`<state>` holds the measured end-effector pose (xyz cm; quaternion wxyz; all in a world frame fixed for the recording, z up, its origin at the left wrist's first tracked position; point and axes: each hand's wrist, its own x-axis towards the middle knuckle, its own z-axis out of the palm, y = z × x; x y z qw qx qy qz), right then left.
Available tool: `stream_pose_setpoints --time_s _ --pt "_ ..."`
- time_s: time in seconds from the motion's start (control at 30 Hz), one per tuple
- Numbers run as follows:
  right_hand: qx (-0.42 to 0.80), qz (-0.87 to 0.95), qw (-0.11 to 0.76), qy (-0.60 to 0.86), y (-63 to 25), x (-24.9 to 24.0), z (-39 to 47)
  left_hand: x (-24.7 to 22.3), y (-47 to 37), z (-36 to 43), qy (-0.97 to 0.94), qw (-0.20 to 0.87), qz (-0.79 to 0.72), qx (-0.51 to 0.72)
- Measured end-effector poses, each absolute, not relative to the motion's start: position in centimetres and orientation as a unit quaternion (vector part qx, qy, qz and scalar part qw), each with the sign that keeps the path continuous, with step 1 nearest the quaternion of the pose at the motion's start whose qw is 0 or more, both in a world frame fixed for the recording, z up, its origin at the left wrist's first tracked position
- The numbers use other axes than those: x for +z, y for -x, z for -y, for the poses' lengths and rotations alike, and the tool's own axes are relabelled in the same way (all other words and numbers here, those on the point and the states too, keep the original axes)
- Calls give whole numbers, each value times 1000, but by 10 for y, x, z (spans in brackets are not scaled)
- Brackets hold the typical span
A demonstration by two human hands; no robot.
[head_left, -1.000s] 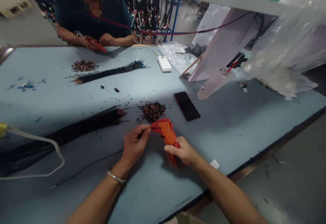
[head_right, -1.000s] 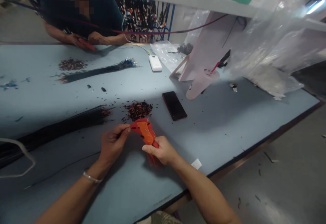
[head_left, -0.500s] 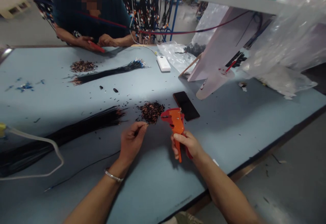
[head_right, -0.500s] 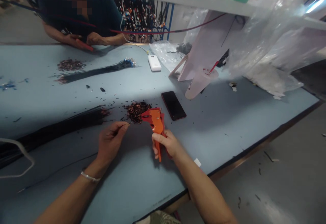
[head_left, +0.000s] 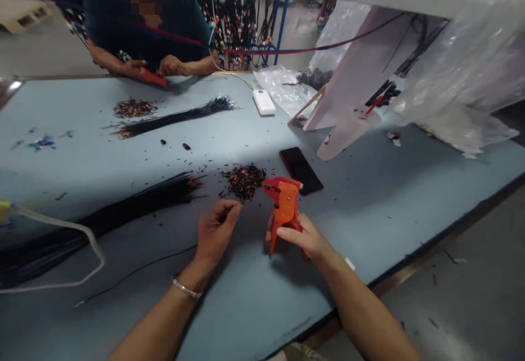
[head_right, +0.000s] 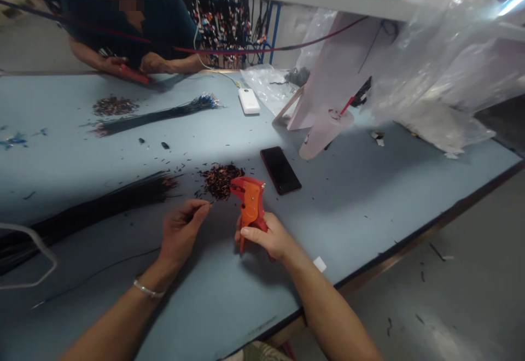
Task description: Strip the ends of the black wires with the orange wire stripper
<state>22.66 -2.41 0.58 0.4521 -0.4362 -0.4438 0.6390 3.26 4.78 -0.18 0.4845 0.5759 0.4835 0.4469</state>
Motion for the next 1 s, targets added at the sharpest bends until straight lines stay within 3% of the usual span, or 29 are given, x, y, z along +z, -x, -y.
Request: stream_pose_setpoints --time_s 0.13,0.3,0.43,0.6,1.0 --pt "555 485 482 473 -227 5 24 -7 -36 -49 -524 527 -483 463" --pt "167 627 433 625 -227 1 24 -4 -41 -50 -441 595 -464 487" --pt "-2 717 350 603 -223 -5 20 -3 -43 -48 -406 636 -448 480" --pt "-57 752 285 592 -218 -7 18 -7 -42 -43 -362 692 -424 458" --pt "-55 745 275 606 -218 -9 12 -1 -44 -39 -405 696 -409 430"
